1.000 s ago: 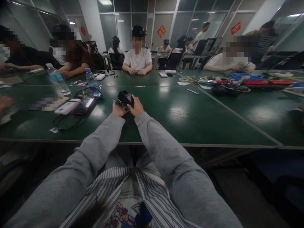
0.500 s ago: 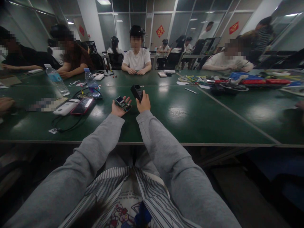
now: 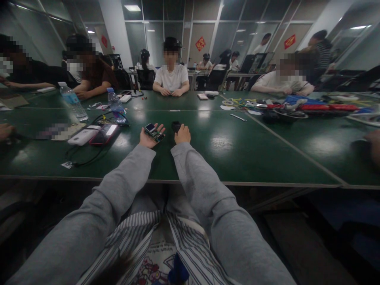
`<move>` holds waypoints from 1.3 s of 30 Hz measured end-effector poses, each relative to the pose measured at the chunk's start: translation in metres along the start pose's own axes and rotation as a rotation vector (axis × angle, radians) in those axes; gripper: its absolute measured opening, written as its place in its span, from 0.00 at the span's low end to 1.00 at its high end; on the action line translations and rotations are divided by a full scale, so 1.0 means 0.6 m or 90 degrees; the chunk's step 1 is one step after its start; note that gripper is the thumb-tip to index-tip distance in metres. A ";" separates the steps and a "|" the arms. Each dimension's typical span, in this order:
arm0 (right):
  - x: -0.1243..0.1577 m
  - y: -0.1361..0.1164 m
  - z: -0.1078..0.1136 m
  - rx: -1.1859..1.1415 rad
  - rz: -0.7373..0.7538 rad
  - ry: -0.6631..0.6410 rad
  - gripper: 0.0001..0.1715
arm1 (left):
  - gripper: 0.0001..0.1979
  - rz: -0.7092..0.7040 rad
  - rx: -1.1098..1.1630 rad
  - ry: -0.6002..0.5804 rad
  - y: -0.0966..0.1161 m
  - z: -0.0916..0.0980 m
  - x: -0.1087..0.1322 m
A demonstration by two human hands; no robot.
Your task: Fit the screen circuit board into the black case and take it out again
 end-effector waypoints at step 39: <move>-0.002 -0.104 -0.001 -0.244 0.148 0.060 0.35 | 0.32 0.137 0.063 0.116 -0.006 0.031 -0.096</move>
Point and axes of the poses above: each hand's wrist, its own x-axis away from the middle knuckle, its own z-axis out of the back of the hand, y = z × x, the point moved 8 cm from there along -x, towards the middle knuckle, and after that the axes turned 11 degrees about -x, right-handed, at the moved point
